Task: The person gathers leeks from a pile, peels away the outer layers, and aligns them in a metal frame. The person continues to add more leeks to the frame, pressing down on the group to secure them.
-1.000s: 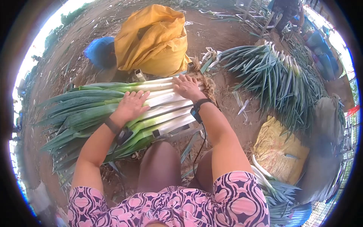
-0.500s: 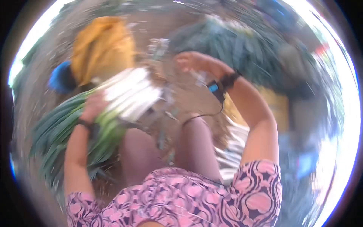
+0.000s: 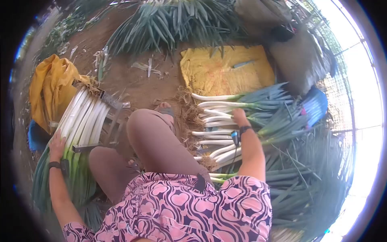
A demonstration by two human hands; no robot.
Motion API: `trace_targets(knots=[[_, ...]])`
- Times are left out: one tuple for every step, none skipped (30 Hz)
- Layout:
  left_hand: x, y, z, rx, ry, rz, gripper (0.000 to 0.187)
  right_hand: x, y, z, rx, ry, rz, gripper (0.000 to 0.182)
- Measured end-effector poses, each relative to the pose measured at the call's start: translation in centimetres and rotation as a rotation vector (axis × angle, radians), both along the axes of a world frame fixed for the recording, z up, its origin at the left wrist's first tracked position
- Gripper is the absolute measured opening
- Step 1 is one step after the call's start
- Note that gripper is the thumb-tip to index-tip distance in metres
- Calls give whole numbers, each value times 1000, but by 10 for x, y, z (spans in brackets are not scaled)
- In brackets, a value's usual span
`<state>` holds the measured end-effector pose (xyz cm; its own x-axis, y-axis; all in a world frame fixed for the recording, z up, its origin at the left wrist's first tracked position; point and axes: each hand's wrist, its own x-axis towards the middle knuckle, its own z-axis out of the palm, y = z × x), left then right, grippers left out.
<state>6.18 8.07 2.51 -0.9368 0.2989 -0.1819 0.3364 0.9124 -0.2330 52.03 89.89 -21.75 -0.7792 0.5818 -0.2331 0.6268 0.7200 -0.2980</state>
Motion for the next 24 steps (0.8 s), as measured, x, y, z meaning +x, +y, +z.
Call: trace_targets(knots=[[4, 6, 5, -20, -8, 33, 58, -4, -10, -19, -115, 8, -243, 18], [5, 13, 6, -36, -19, 60, 57, -11, -20, -36, -127, 4, -376, 20], [5, 15, 7, -42, -17, 82, 56, -19, -30, -51, -105, -8, -458, 23], [8, 12, 9, -47, -18, 102, 56, -30, -38, -57, -41, -22, -443, 27], [9, 8, 7, -49, -18, 116, 56, -41, -46, -63, 24, -37, -430, 31], [10, 3, 4, -89, -9, 102, 57, -47, -51, -67, 91, -53, -422, 35], [15, 3, 5, -104, 3, 100, 57, -52, -56, -66, 134, -49, -380, 37], [20, 5, 7, -117, 15, 98, 58, -60, -57, -62, 177, -43, -337, 39], [24, 6, 4, -130, 28, 95, 59, -66, -57, -61, 220, -39, -294, 41], [26, 0, -4, -118, 44, 79, 60, -68, -55, -70, 260, -40, -273, 40], [32, -2, 2, -111, 59, 99, 60, -89, -36, -67, 296, -36, -218, 39], [29, -8, -1, -105, 78, 92, 61, -94, -38, -71, 330, -33, -189, 39], [23, -14, -8, -96, 93, 57, 61, -97, -35, -71, 235, -143, -182, 40], [22, -22, -14, -90, 106, 28, 60, -100, -35, -60, 138, -253, -168, 42], [25, -28, -13, -88, 122, 5, 60, -104, -38, -56, 39, -360, -146, 44], [27, -34, -12, -97, 119, 12, 60, -108, -46, -52, 83, -402, -158, 36], [27, -28, -10, -101, 114, 14, 60, -101, -48, -71, 219, -376, -95, 25], [32, -17, -5, -99, 106, 41, 60, -112, -36, -64, 251, -315, -26, 21], [31, -17, -7, -91, 109, 36, 59, -107, -37, -61, 276, -260, 16, 17], [29, -20, -11, -82, 113, 30, 58, -102, -35, -54, 246, -238, 67, 17], [28, -27, -14, -75, 121, 32, 57, -98, -32, -44, 214, -210, 126, 17], [19, -47, -23, 18, 122, -108, 51, -72, -5, -103, 179, -204, 120, 17], [6, -85, -47, -133, 224, -381, 44, -60, 0, -117, 244, -251, 193, 9], [19, -39, -20, -78, 109, -213, 41, -39, 2, -123, 387, -144, 512, 8]])
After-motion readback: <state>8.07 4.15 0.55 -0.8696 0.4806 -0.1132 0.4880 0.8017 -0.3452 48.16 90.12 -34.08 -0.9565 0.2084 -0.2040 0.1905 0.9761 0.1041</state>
